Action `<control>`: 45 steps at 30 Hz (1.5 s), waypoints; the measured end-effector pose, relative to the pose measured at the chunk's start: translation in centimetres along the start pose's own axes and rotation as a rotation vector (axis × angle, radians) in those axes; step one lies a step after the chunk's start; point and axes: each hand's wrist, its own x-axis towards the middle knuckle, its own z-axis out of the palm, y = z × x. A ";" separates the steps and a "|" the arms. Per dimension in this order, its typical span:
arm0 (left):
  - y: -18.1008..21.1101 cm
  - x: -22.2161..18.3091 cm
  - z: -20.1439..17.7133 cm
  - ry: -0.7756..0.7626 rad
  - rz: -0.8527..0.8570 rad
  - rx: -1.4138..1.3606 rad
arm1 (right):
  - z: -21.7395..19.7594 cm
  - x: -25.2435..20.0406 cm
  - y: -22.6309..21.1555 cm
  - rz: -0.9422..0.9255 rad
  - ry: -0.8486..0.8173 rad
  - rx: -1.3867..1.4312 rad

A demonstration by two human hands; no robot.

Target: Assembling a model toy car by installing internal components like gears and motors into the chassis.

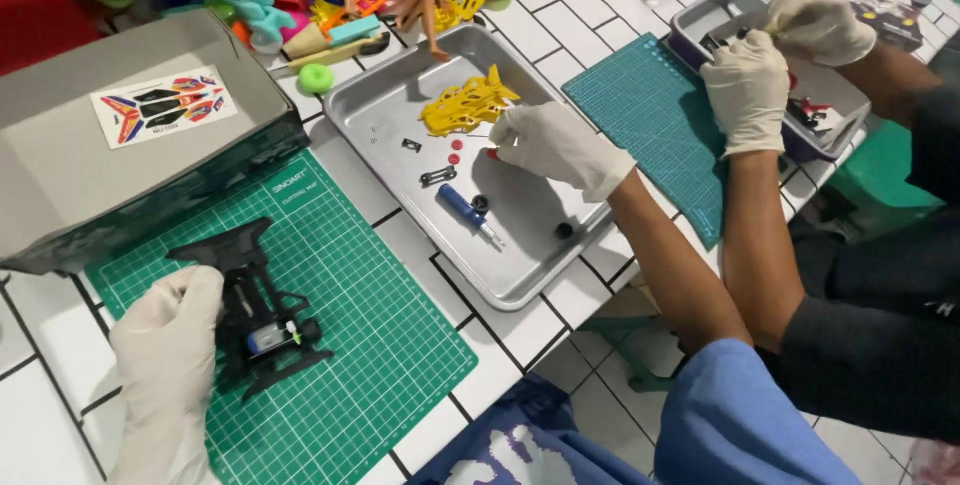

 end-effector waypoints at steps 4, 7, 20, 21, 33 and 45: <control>-3.8 2.9 -0.1 0.020 0.067 -0.083 | 1.4 0.4 0.4 -0.194 0.067 0.157; -3.1 2.4 -0.7 -0.050 0.132 -0.125 | 1.7 1.0 -0.1 -0.024 -0.016 0.154; -2.6 1.8 -1.0 -0.069 0.032 -0.089 | -4.5 -1.4 -6.0 0.219 0.282 1.022; -2.5 1.7 -0.9 -0.044 0.012 -0.068 | -4.7 -0.8 -5.3 0.125 0.427 1.356; -1.3 0.7 -0.4 -0.043 0.034 -0.055 | -3.9 4.9 19.4 -0.366 1.275 0.629; -3.0 2.1 0.1 -0.016 0.081 0.003 | 0.3 4.6 13.6 -0.050 0.488 0.696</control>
